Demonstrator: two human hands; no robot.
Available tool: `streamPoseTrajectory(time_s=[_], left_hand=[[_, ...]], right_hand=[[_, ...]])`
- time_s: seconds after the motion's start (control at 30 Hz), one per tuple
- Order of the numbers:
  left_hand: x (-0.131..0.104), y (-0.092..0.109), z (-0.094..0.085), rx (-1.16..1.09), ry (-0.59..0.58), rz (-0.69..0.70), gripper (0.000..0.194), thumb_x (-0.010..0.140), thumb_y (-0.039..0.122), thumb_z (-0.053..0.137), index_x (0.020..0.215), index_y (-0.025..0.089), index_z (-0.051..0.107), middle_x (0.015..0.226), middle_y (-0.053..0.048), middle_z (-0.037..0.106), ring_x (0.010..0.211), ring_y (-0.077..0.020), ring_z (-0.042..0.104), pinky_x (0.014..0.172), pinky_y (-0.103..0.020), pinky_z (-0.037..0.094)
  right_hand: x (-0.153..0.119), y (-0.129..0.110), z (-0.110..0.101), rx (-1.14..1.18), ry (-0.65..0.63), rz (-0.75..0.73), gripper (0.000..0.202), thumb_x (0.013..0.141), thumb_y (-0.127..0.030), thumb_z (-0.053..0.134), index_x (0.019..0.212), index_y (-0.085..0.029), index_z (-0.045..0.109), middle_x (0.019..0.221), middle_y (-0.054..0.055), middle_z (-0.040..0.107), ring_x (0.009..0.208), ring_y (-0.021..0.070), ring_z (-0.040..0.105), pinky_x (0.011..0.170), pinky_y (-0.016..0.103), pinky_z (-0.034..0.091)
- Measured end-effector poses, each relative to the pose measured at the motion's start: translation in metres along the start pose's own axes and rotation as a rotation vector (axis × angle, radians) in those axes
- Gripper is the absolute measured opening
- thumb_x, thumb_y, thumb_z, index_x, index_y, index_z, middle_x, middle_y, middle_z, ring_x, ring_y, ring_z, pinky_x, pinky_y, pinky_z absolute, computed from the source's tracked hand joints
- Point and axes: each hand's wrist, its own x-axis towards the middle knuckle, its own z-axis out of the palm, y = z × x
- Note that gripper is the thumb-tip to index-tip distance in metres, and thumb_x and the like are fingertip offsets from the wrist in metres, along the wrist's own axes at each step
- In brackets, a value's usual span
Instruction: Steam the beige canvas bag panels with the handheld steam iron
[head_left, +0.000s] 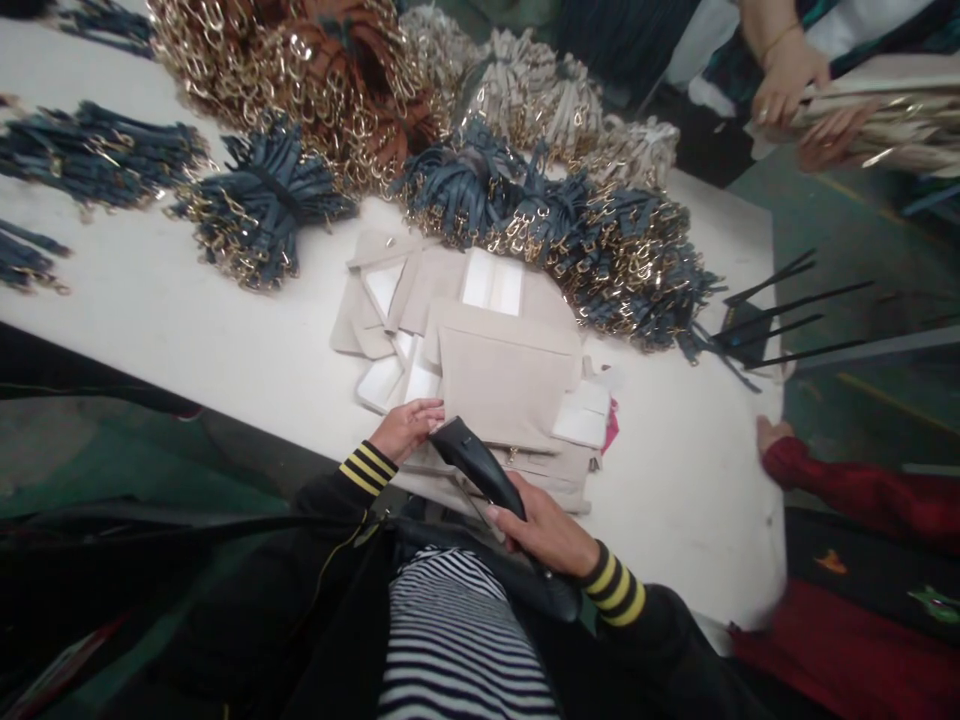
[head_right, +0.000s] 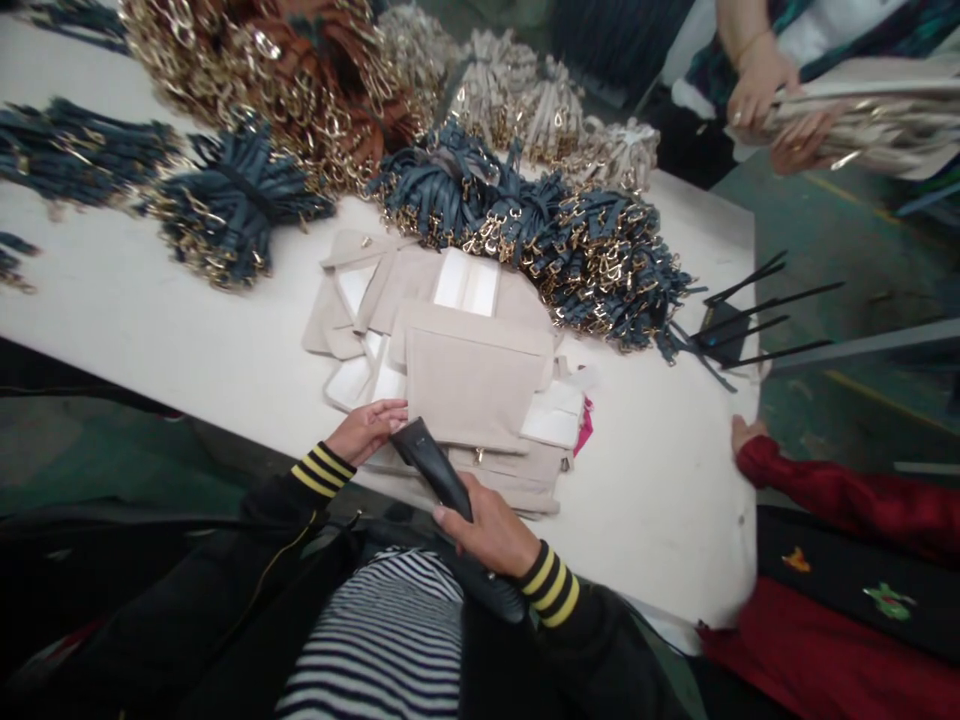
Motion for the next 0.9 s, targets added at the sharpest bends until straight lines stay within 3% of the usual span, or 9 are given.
streamPoseTrajectory(time_s=[0.13,0.3,0.47,0.63,0.8,0.9], left_hand=[[0.000,0.001,-0.003,-0.015,-0.033,0.004,0.051,0.051,0.021,0.079,0.098,0.010,0.060,0.083,-0.007,0.067,0.074,-0.0147,0.062,0.070,-0.027,0.048],[0.004,0.002,0.000,-0.043,-0.042,-0.002,0.059,0.050,0.023,0.080,0.103,0.010,0.058,0.088,-0.008,0.067,0.074,-0.0141,0.063,0.063,-0.022,0.047],[0.005,0.006,0.003,-0.053,-0.016,-0.032,0.047,0.055,0.017,0.075,0.099,0.010,0.059,0.083,-0.006,0.068,0.076,-0.0131,0.063,0.069,-0.023,0.049],[0.014,0.003,0.006,0.028,0.021,-0.020,0.030,0.066,0.026,0.067,0.091,0.011,0.061,0.078,-0.007,0.068,0.070,-0.0144,0.062,0.068,-0.027,0.050],[0.022,-0.004,0.019,0.316,0.017,0.078,0.040,0.057,0.040,0.072,0.086,0.014,0.063,0.078,-0.004,0.069,0.080,-0.0200,0.064,0.077,-0.031,0.050],[0.024,-0.003,0.027,0.379,0.014,0.065,0.042,0.056,0.036,0.072,0.091,0.015,0.062,0.078,-0.003,0.070,0.083,-0.0209,0.064,0.082,-0.033,0.049]], right_hand=[[0.003,-0.006,0.002,0.039,-0.037,0.003,0.028,0.078,-0.036,0.056,0.099,-0.017,0.054,0.056,-0.005,0.053,0.040,0.0115,0.053,0.042,0.022,0.041],[0.001,-0.009,0.003,0.043,0.005,-0.007,0.026,0.082,-0.036,0.052,0.099,-0.017,0.050,0.056,-0.006,0.052,0.042,0.0119,0.054,0.045,0.023,0.042],[-0.003,-0.012,0.010,0.036,0.051,-0.014,0.025,0.079,-0.035,0.054,0.098,-0.018,0.053,0.060,-0.004,0.053,0.041,0.0112,0.053,0.044,0.023,0.041],[-0.018,-0.002,-0.003,0.131,0.324,-0.075,0.023,0.081,-0.041,0.050,0.086,-0.019,0.051,0.052,-0.005,0.053,0.045,0.0130,0.053,0.049,0.025,0.044],[-0.049,0.037,-0.030,0.388,0.664,0.074,0.036,0.080,-0.053,0.050,0.073,-0.018,0.047,0.054,-0.003,0.054,0.042,0.0107,0.052,0.042,0.022,0.042],[-0.055,0.056,-0.036,0.455,0.653,0.152,0.038,0.077,-0.054,0.054,0.077,-0.017,0.045,0.056,-0.004,0.053,0.041,0.0099,0.052,0.040,0.022,0.044]])
